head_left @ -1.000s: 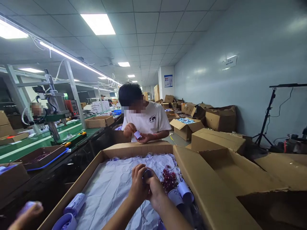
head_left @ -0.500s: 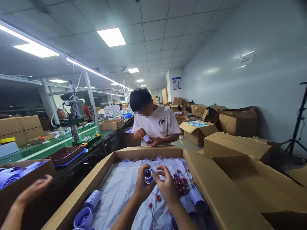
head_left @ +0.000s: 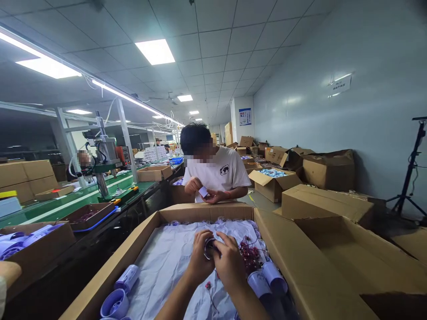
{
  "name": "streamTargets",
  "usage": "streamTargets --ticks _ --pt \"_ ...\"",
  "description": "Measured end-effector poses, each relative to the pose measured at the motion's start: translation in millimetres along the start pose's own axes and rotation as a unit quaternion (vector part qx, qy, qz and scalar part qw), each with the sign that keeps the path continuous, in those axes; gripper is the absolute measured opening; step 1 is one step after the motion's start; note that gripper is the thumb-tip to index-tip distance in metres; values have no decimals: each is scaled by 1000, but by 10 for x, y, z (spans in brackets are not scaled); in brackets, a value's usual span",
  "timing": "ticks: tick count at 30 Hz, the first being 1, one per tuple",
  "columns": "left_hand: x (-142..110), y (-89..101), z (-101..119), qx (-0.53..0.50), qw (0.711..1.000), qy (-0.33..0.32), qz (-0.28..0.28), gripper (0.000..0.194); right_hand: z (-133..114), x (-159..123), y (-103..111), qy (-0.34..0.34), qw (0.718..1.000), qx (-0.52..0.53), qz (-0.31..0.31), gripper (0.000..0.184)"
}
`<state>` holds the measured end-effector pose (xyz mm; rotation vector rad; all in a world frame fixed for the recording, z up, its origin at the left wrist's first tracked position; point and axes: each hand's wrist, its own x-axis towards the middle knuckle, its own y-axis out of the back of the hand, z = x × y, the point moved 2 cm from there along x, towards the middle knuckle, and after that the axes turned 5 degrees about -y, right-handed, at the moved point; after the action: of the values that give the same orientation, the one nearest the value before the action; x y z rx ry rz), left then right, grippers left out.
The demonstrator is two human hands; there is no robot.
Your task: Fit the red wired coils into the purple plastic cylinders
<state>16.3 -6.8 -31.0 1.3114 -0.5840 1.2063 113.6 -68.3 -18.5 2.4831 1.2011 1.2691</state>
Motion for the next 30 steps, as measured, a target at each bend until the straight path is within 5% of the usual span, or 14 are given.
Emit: streamTargets --ticks 16,25,30 --pt "-14 -42 112 -31 999 -19 -1 34 -3 15 7 -95 994 -23 -43 34" --pt "-29 -58 75 -34 995 24 -86 33 -13 32 20 -120 989 2 -91 37" --pt "-35 -93 -52 -54 986 126 -98 35 97 34 -46 -115 990 43 -68 32"
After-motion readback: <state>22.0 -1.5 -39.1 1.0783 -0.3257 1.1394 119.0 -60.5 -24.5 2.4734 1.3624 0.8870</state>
